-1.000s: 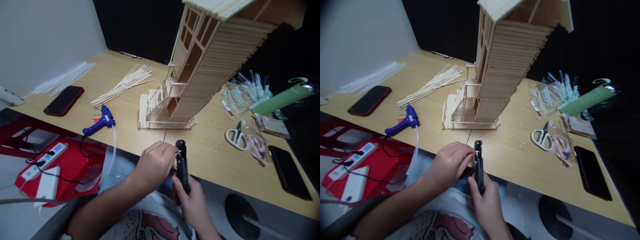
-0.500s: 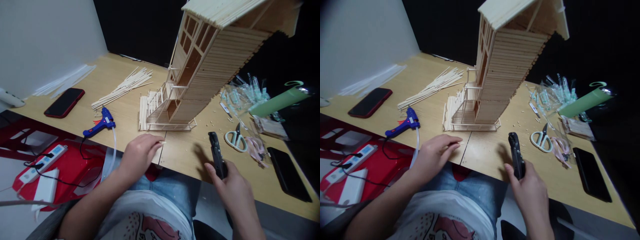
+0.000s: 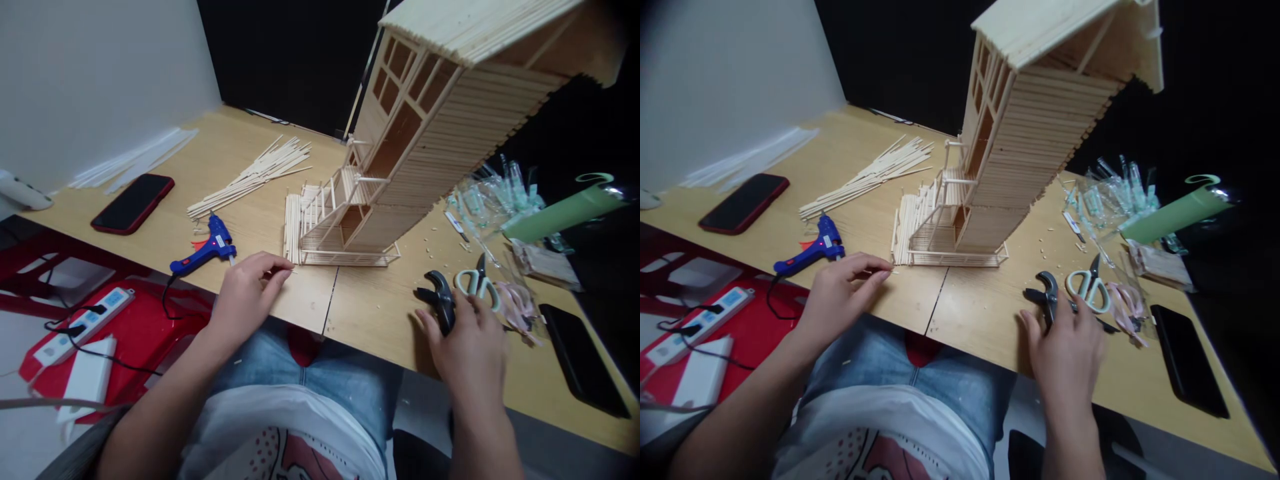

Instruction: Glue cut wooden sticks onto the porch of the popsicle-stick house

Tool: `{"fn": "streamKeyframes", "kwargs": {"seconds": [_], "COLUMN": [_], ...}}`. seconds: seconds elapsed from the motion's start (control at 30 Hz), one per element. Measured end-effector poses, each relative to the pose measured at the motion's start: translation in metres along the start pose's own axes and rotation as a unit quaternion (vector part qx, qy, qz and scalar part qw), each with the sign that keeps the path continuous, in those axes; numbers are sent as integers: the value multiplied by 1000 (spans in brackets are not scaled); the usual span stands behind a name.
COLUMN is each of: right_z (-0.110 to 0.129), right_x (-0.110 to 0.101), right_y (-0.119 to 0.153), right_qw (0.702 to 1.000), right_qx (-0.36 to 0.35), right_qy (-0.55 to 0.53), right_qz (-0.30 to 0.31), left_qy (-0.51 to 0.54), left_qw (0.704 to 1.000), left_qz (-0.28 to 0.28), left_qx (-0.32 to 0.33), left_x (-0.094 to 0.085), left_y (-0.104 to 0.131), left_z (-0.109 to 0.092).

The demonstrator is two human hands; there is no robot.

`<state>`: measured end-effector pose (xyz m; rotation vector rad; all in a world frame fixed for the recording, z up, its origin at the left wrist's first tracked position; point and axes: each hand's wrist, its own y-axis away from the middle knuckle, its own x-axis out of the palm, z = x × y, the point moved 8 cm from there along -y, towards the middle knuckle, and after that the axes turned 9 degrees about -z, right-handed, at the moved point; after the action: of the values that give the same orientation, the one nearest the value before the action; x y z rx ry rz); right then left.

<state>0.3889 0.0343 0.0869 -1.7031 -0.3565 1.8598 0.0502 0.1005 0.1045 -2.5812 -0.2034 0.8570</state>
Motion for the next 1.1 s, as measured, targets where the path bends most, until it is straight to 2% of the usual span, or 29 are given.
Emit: {"fn": "streamKeyframes", "kwargs": {"seconds": [0.07,0.13,0.2,0.3,0.4,0.5,0.6,0.7,0.8,0.87,1.1], "right_z": [42,92,138,176,190,197,202,210,216,218,220], "right_x": [-6,-6,-7,-2,5,11,20,28,35,39,44], "right_y": [-5,-7,-7,-7,-8,-15,-28,-39,-43,-45,-45], "right_qw": [984,945,906,875,871,880,895,901,898,897,894], "right_qx": [-40,-84,-135,-163,-192,-225,-228,-231,-243,-248,-267], "right_qy": [-173,-316,-396,-446,-442,-410,-378,-366,-366,-365,-359], "right_qz": [-10,32,63,91,97,82,60,35,32,31,30], "left_qy": [41,89,135,190,219,203,128,5,-110,-151,-174], "left_qw": [999,995,987,973,962,965,983,997,994,988,985], "left_qz": [9,28,45,39,23,16,-14,-29,7,23,18], "left_qx": [-20,-44,-72,-121,-163,-167,-132,-74,-25,-19,-7], "left_x": [8,18,28,32,28,21,7,-2,1,5,4], "left_y": [4,10,16,21,20,15,6,-3,-9,-10,-15], "left_z": [-3,-8,-11,-5,8,17,23,26,30,33,27]}}
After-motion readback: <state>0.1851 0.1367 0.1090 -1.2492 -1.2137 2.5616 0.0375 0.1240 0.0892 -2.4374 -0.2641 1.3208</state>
